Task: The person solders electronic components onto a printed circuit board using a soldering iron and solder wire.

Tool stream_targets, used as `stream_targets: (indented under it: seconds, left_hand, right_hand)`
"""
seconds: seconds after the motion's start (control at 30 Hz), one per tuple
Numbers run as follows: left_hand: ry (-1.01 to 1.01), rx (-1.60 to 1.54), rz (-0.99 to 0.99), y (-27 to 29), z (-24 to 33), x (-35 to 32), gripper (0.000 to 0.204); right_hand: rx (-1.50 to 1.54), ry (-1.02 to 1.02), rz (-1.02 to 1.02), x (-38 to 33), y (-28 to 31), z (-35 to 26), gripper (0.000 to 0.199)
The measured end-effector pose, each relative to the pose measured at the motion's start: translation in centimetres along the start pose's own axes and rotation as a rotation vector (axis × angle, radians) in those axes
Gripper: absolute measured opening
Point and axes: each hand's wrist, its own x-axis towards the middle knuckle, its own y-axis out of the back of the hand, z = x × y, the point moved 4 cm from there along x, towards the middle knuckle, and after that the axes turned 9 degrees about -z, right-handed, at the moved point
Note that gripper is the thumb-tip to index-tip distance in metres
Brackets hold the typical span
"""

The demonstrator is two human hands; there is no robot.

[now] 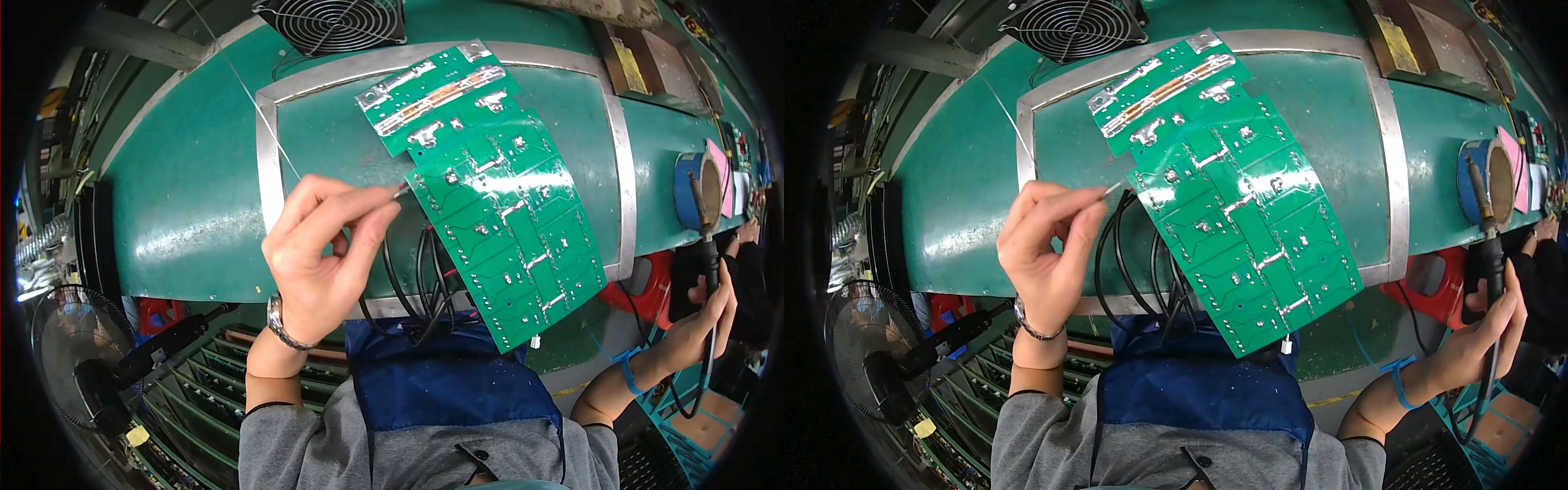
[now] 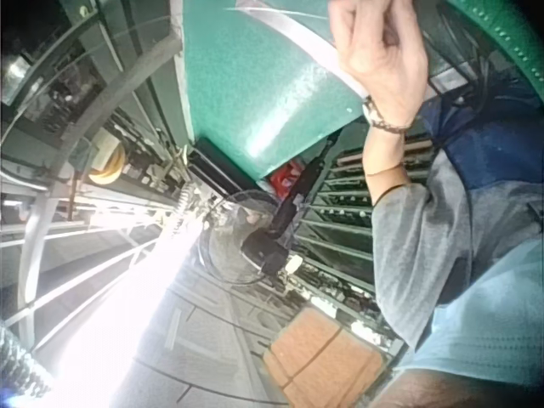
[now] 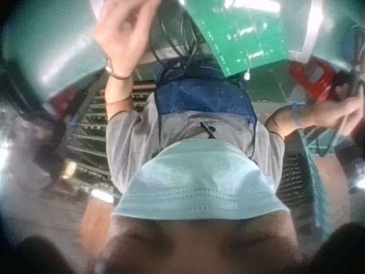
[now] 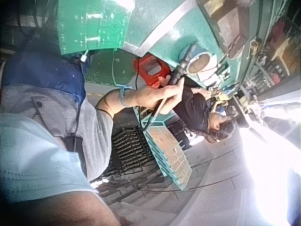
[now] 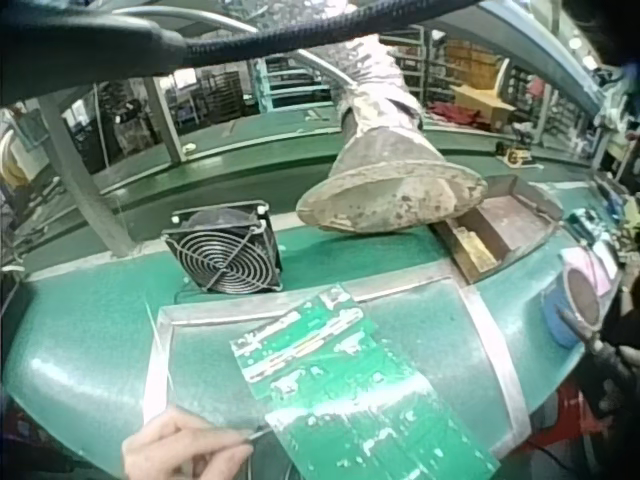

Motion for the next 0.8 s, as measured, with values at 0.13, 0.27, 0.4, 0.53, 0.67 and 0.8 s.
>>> stream_targets:
  seconds: [0.13,0.27,0.4,0.53,0.67,0.8]
  left_hand:
    - [0.020,-0.051,0.039,0.5,-0.6,1.1,0.015]
    - [-0.007,-0.013,-0.010,0.3,-1.0,1.3,0.016]
    - [-0.007,0.008,-0.072,0.7,-1.0,1.4,0.014]
    - [-0.005,0.016,-0.089,0.7,-1.3,2.2,0.014]
    - [0.024,-0.042,-0.049,-0.1,-1.9,2.2,0.015]
    - [0.013,-0.024,-0.016,-0.4,-2.7,1.9,0.016]
  right_hand:
    - [0.117,-0.027,-0.065,-1.4,-1.5,-1.2,0.039]
    - [0.167,-0.020,-0.010,-2.0,-3.0,-3.2,0.044]
    - [0.225,-0.036,-0.041,-2.0,-3.9,-3.1,0.045]
    - [0.221,-0.035,-0.044,-2.0,-4.8,-3.3,0.045]
    - [0.225,-0.093,-0.025,-2.2,-5.1,-3.0,0.044]
    - [0.221,-0.149,0.022,-2.2,-5.3,-2.7,0.044]
